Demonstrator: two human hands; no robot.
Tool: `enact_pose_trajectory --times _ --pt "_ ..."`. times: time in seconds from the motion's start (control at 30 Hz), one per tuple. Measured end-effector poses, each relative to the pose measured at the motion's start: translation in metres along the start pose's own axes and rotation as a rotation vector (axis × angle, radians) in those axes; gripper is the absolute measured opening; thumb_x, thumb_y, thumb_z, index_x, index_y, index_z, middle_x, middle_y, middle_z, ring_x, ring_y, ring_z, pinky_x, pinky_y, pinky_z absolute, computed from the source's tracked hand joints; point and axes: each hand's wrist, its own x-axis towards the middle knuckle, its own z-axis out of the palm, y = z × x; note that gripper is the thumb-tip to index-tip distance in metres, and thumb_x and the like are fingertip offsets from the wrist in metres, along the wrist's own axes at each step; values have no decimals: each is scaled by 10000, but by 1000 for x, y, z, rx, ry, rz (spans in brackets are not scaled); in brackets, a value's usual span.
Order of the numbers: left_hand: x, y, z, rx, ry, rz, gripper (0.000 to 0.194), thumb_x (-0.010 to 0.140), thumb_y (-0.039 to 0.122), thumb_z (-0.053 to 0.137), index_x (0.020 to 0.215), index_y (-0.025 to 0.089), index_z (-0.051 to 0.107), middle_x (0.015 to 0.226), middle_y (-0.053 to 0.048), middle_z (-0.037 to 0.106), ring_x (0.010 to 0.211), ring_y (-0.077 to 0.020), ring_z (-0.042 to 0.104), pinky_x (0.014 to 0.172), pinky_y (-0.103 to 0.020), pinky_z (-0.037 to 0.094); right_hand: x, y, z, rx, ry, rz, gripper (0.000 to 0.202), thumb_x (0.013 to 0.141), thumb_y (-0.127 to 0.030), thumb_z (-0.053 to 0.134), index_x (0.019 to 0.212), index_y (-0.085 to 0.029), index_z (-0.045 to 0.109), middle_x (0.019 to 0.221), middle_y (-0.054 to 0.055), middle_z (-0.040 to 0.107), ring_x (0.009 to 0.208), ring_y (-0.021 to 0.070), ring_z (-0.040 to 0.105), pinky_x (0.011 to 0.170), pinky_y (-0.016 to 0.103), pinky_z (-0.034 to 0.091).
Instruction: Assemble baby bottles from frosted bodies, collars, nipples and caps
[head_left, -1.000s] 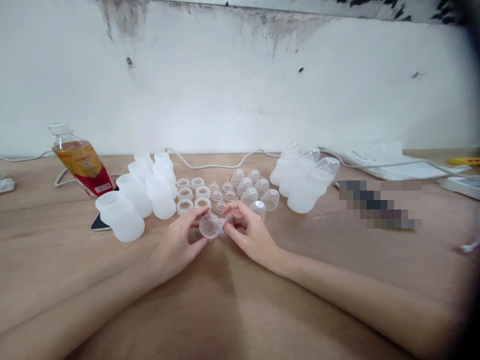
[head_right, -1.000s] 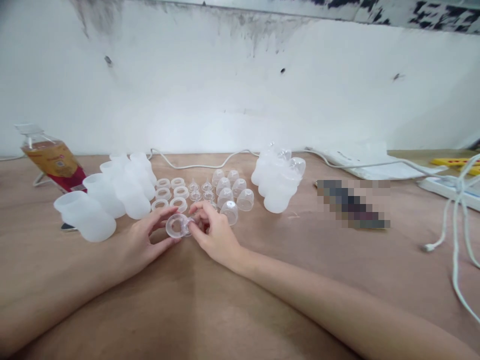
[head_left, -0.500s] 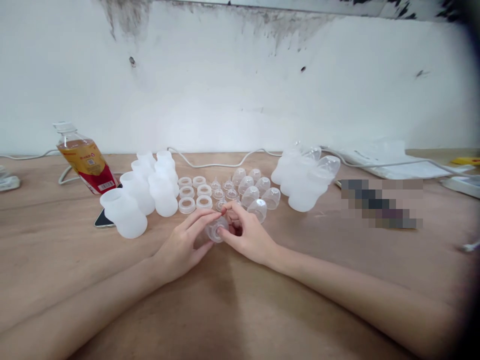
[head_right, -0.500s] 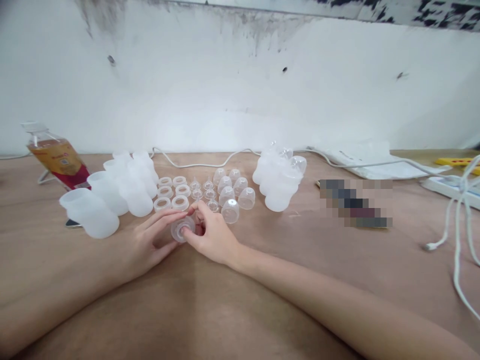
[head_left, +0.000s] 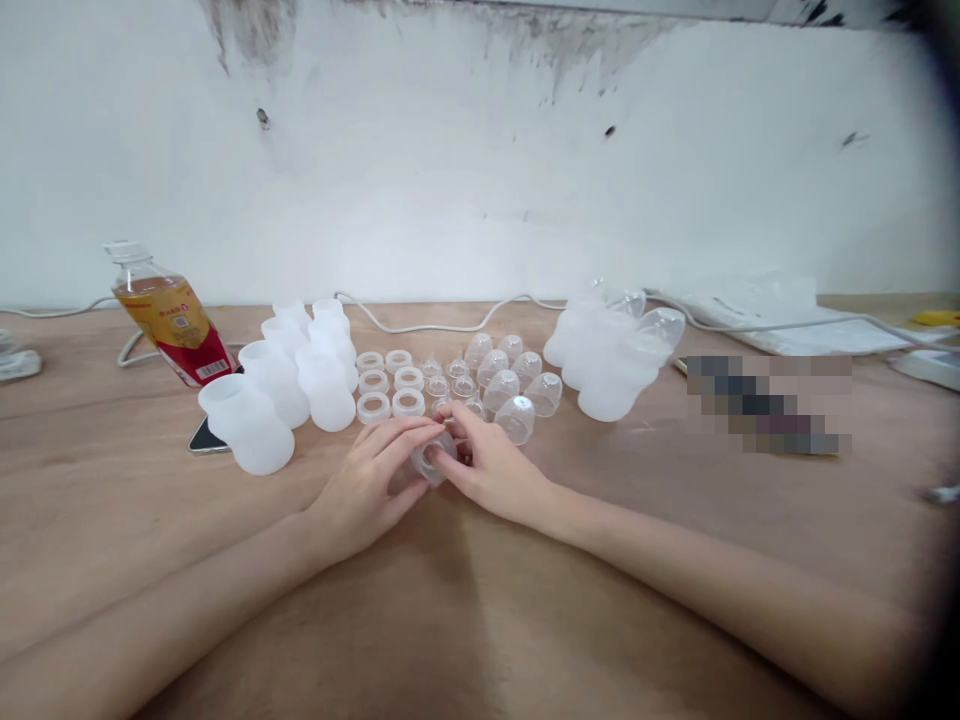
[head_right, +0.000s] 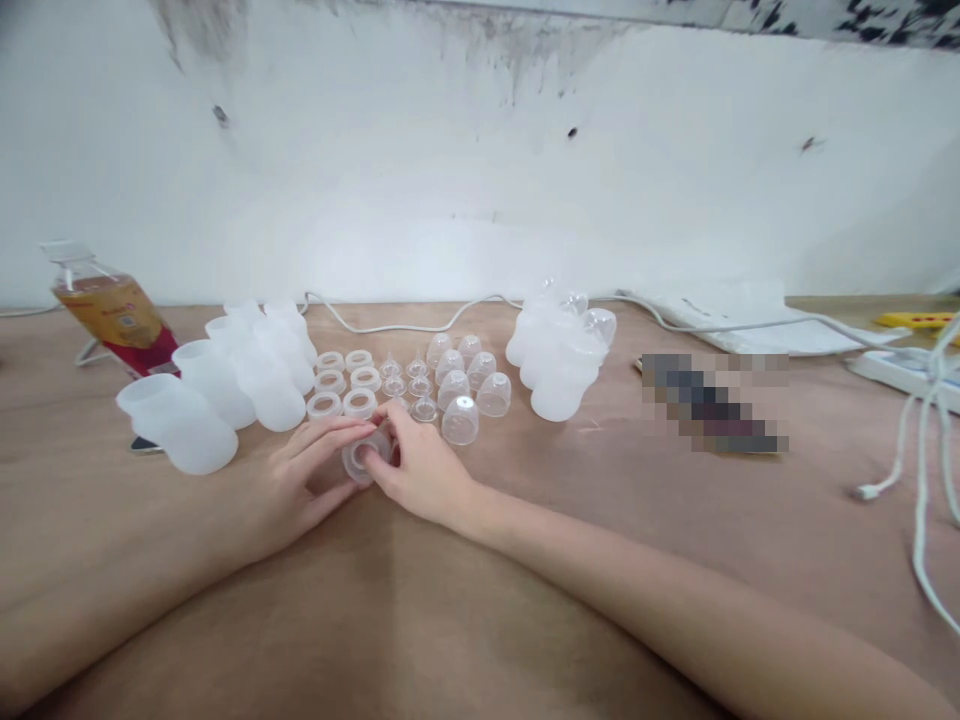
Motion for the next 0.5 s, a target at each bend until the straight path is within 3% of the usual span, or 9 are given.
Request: enact_pose_trajectory --times 0.13,0.23,0.37,0.5 --pt "2 1 -2 5 -17 44 328 802 145 512 1118 211 457 1160 -61 520 1064 -161 481 897 -309 400 2 -2 -4 64 -62 23 121 797 -240 460 909 -195 458 843 4 567 649 91 519 587 231 412" --pt "3 1 -1 9 22 80 238 808 173 513 1043 208 506 1141 -59 540 1026 -156 513 866 -297 422 2 -2 -7 135 -122 32 154 796 -230 467 944 -190 473 844 6 557 582 66 499 543 209 414" --pt "1 0 2 5 81 56 223 799 213 534 1021 204 511 1112 -61 565 1011 -163 530 872 -311 430 2 -2 -10 237 -200 11 214 822 -223 430 1024 -177 483 727 -11 543 473 48 464 468 186 395" --pt "1 2 0 -19 67 38 221 807 184 511 1026 214 504 1121 -57 544 1028 -160 512 877 -306 428 1 -4 -10 291 -238 4 283 852 -230 381 1098 -154 500 535 -43 503 405 54 449 391 159 349"
